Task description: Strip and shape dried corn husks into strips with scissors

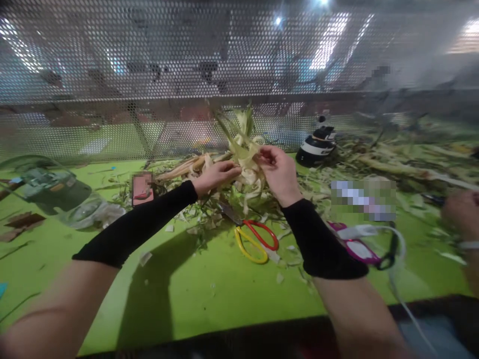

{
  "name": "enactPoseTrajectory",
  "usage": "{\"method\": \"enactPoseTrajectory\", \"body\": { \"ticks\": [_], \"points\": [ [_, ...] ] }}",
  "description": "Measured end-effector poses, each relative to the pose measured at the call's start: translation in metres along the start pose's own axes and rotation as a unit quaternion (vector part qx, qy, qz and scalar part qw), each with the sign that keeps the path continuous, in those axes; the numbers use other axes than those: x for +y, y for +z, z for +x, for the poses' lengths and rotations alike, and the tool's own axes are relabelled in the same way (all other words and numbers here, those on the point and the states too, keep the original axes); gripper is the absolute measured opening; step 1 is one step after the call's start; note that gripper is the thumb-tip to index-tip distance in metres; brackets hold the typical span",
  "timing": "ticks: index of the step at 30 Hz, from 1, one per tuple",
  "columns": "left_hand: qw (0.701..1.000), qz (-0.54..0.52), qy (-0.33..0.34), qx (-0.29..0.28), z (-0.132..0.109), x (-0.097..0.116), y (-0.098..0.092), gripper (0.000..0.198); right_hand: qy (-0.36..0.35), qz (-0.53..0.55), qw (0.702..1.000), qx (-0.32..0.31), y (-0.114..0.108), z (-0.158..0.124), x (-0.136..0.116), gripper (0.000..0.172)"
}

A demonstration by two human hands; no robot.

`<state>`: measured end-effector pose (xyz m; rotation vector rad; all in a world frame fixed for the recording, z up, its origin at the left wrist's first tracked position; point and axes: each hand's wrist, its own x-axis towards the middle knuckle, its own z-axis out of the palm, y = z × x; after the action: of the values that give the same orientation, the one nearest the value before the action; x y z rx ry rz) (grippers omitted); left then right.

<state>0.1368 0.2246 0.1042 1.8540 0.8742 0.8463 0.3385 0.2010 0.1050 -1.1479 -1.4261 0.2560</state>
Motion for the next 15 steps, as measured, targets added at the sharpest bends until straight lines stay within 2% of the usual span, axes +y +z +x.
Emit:
{"method": "enactPoseTrajectory", "body": {
  "ticks": [3,5,7,9,12,15],
  "points": [
    [0.996,-0.084,-0.037,0.003,-0.009,0.003,-0.002,0.030,0.001,0.001,1.000,0.024,0.004,0.000,-0.003,0.024],
    [0.992,-0.117,-0.043,0.009,-0.015,0.003,-0.003,0.035,0.005,0.005,0.998,0.063,0.008,-0.001,-0.001,0.019],
    [0.989,-0.140,-0.046,0.025,-0.023,0.002,-0.004,0.035,0.012,0.029,0.994,0.105,0.013,-0.004,0.001,0.020],
    [0.982,-0.177,-0.056,0.033,-0.031,0.000,-0.004,0.027,0.025,0.073,0.990,0.118,0.019,-0.011,0.000,0.026],
    [0.974,-0.218,-0.067,-0.001,-0.046,-0.004,-0.005,0.005,0.053,0.124,0.989,0.065,0.030,-0.024,-0.009,0.035],
    [0.978,-0.195,-0.057,-0.046,-0.059,-0.010,-0.004,0.031,0.063,0.130,0.990,-0.009,0.040,-0.038,-0.021,0.038]
  ]
}}
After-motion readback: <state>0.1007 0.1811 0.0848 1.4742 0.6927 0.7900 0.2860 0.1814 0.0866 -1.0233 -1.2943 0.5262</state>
